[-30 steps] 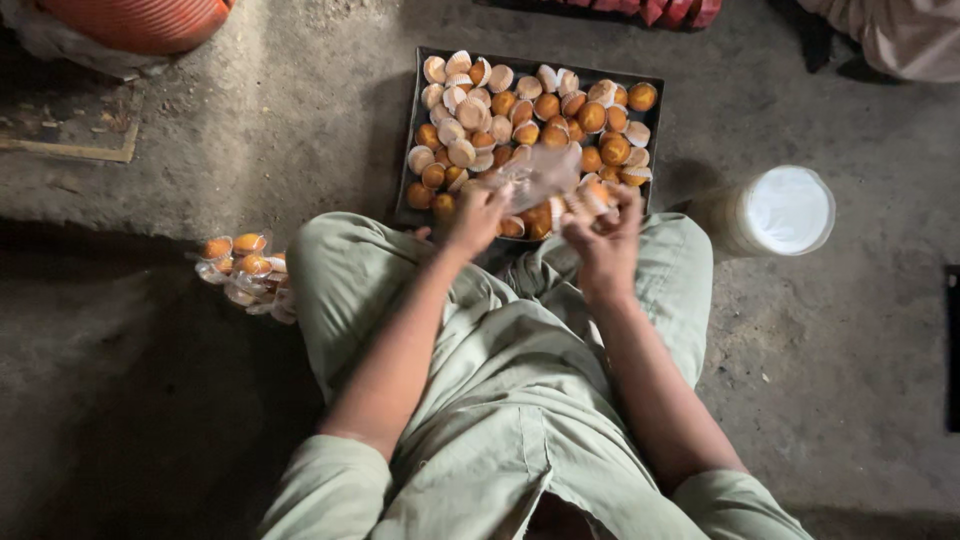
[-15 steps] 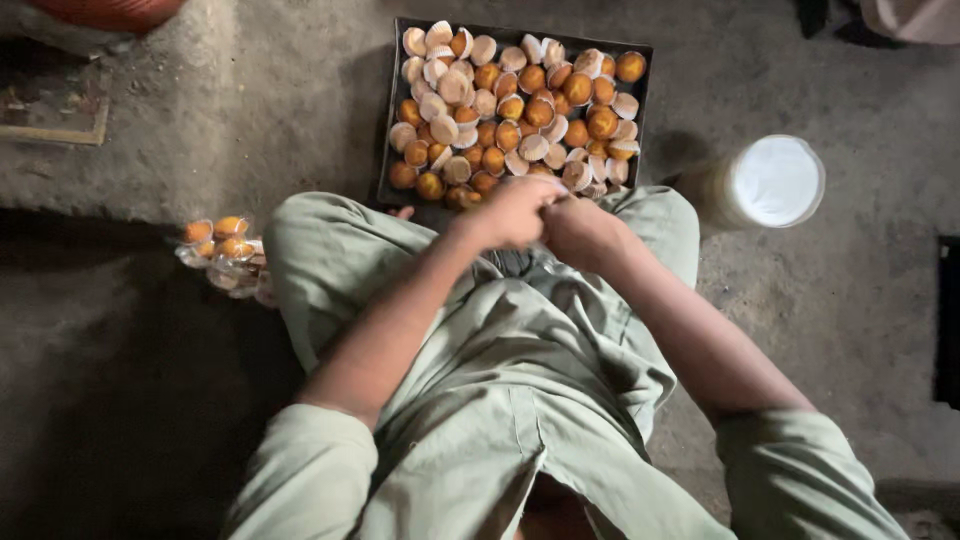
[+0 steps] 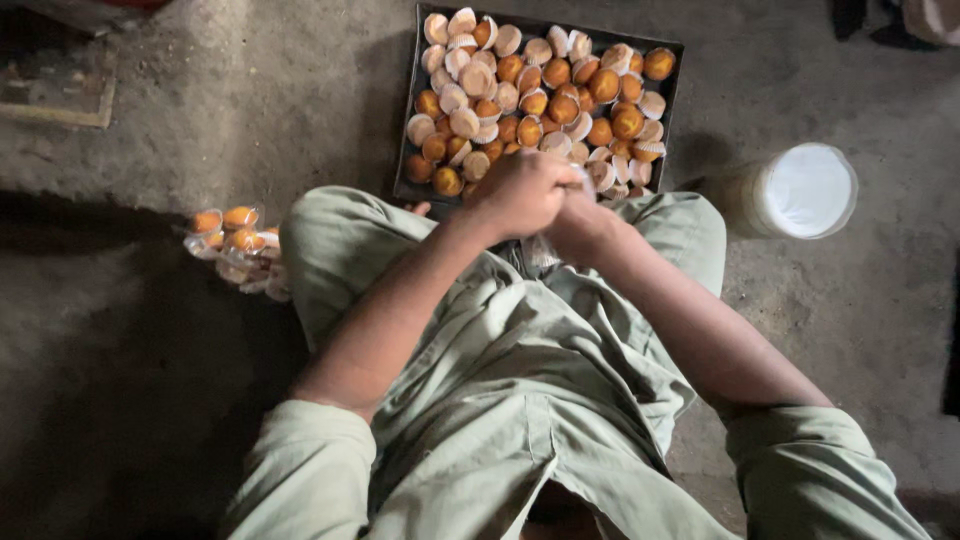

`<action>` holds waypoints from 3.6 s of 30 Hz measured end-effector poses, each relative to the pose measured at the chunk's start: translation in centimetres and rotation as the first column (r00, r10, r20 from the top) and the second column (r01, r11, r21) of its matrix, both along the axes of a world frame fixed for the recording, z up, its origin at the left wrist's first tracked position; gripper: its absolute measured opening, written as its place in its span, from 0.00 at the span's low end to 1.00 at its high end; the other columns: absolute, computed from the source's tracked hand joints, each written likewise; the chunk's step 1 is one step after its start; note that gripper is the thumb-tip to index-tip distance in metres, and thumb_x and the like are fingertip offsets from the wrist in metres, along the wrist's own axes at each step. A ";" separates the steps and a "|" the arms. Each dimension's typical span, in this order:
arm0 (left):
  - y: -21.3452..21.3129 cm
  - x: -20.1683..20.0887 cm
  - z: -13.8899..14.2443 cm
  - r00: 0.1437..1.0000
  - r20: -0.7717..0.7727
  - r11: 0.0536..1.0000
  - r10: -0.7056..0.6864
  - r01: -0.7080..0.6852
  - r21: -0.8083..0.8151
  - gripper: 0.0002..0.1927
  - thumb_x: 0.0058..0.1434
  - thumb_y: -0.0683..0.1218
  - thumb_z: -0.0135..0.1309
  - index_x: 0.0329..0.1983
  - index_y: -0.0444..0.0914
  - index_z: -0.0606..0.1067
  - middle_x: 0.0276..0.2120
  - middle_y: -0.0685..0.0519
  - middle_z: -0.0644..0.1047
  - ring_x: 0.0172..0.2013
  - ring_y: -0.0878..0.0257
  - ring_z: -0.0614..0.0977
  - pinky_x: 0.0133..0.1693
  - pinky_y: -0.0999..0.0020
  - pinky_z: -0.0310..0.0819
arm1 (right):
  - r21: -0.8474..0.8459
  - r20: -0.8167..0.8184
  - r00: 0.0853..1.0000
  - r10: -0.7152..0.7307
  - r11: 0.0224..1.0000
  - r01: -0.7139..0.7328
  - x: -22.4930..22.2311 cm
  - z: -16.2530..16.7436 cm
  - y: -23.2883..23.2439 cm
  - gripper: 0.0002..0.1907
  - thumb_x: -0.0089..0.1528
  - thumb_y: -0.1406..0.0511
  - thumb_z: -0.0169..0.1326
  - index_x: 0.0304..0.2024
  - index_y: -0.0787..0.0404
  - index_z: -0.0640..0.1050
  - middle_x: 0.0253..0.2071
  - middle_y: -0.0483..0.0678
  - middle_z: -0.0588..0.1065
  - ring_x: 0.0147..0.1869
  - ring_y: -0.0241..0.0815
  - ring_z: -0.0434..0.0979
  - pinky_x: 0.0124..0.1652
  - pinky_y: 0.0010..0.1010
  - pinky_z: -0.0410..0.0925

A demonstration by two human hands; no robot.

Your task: The person sits on the floor in front of a tray of small baked cakes in paper cups. They open clear plastic bags, place several cakes into each bag by hand, tie the bags closed, and set the filled bags on the floor beside them.

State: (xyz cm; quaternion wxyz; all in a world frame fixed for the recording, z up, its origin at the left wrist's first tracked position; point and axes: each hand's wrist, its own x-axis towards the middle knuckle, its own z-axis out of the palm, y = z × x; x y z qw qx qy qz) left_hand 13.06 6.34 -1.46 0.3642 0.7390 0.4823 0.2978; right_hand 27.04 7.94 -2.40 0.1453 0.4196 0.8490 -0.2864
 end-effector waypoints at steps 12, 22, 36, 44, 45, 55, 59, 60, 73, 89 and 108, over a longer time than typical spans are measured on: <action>2.1 -11.4 -3.1 0.892 0.266 0.864 0.366 -0.431 0.259 0.19 0.59 0.30 0.47 0.51 0.32 0.79 0.48 0.40 0.82 0.50 0.47 0.84 0.54 0.59 0.78 | -0.346 -0.663 0.384 -0.642 0.718 0.604 -1.8 -4.2 3.1 0.10 0.70 0.64 0.48 0.47 0.62 0.78 0.41 0.61 0.79 0.43 0.58 0.80 0.43 0.44 0.73; 4.0 -15.8 -4.8 0.713 0.247 0.635 0.656 -0.699 0.330 0.22 0.59 0.29 0.44 0.56 0.32 0.76 0.50 0.39 0.81 0.52 0.42 0.84 0.54 0.55 0.79 | 0.313 -0.514 0.830 -0.216 0.854 0.416 -6.1 -13.7 -0.6 0.14 0.64 0.67 0.56 0.51 0.60 0.71 0.50 0.58 0.72 0.55 0.65 0.74 0.52 0.52 0.69; 4.0 -15.7 -4.8 0.700 0.272 0.624 0.660 -0.713 0.319 0.22 0.62 0.29 0.43 0.58 0.32 0.75 0.52 0.41 0.81 0.54 0.47 0.85 0.55 0.58 0.81 | 0.156 -0.568 0.747 -0.345 0.846 0.509 -8.3 -15.0 2.2 0.22 0.57 0.68 0.61 0.50 0.62 0.68 0.55 0.63 0.67 0.55 0.69 0.72 0.49 0.52 0.69; 4.4 -15.5 -4.7 0.706 0.259 0.625 0.659 -0.706 0.333 0.22 0.62 0.29 0.44 0.57 0.33 0.76 0.50 0.42 0.81 0.52 0.47 0.85 0.55 0.58 0.80 | 0.220 -0.488 0.850 -0.200 0.914 0.342 -9.4 -16.0 3.5 0.22 0.57 0.67 0.60 0.52 0.63 0.68 0.52 0.62 0.71 0.57 0.69 0.71 0.55 0.53 0.67; 4.4 -15.5 -4.7 0.712 0.258 0.630 0.653 -0.700 0.336 0.22 0.62 0.29 0.44 0.57 0.33 0.76 0.50 0.42 0.81 0.52 0.47 0.85 0.56 0.57 0.80 | 0.209 -0.468 0.859 -0.205 0.919 0.333 -9.6 -15.9 3.7 0.24 0.55 0.67 0.60 0.51 0.64 0.67 0.52 0.63 0.71 0.56 0.69 0.71 0.54 0.54 0.67; 4.3 -14.7 -4.3 0.670 0.255 0.594 0.697 -0.739 0.317 0.22 0.61 0.28 0.44 0.56 0.32 0.76 0.49 0.42 0.81 0.51 0.47 0.85 0.53 0.59 0.81 | -0.016 -0.382 0.733 -0.564 0.797 0.604 -8.9 -12.6 4.9 0.17 0.66 0.61 0.60 0.50 0.63 0.70 0.47 0.59 0.76 0.51 0.59 0.80 0.49 0.47 0.72; 4.0 -13.8 -4.2 0.661 0.290 0.585 0.692 -0.749 0.312 0.21 0.64 0.28 0.44 0.59 0.33 0.74 0.51 0.44 0.80 0.53 0.48 0.85 0.56 0.60 0.81 | 0.181 -0.679 0.667 -0.306 0.811 0.556 -8.7 -12.2 8.2 0.17 0.68 0.65 0.63 0.52 0.64 0.70 0.49 0.59 0.73 0.50 0.60 0.77 0.48 0.45 0.73; 4.1 -13.7 -4.2 0.665 0.276 0.589 0.694 -0.745 0.313 0.21 0.64 0.28 0.45 0.59 0.33 0.74 0.51 0.44 0.80 0.53 0.48 0.85 0.56 0.60 0.81 | 0.239 -0.714 0.668 -0.209 0.825 0.513 -8.9 -12.4 9.6 0.19 0.67 0.67 0.62 0.54 0.65 0.69 0.51 0.59 0.72 0.52 0.60 0.78 0.49 0.45 0.74; 4.3 -13.8 -4.0 0.715 0.240 0.675 0.657 -0.700 0.235 0.23 0.64 0.27 0.44 0.58 0.35 0.76 0.52 0.45 0.80 0.54 0.49 0.84 0.56 0.61 0.80 | 0.216 -0.716 0.696 -0.059 0.929 0.301 -8.2 -15.8 17.3 0.25 0.67 0.70 0.67 0.60 0.63 0.67 0.58 0.58 0.68 0.60 0.62 0.77 0.56 0.42 0.74; 2.9 -9.4 -2.0 0.944 0.287 0.979 0.166 -0.192 0.064 0.24 0.59 0.31 0.43 0.59 0.30 0.74 0.58 0.37 0.77 0.62 0.46 0.78 0.64 0.60 0.69 | 0.369 -0.747 0.651 0.135 0.898 0.238 -1.0 0.7 3.2 0.28 0.59 0.73 0.64 0.57 0.57 0.66 0.65 0.61 0.67 0.61 0.62 0.74 0.54 0.45 0.71; -0.5 4.9 3.4 0.976 0.217 0.985 0.003 -0.040 0.168 0.21 0.55 0.34 0.43 0.48 0.33 0.79 0.48 0.40 0.82 0.53 0.48 0.83 0.58 0.58 0.75 | 0.352 -0.456 0.888 0.058 0.928 0.120 7.5 -0.1 0.0 0.09 0.51 0.70 0.56 0.34 0.64 0.80 0.38 0.59 0.79 0.44 0.58 0.80 0.44 0.45 0.72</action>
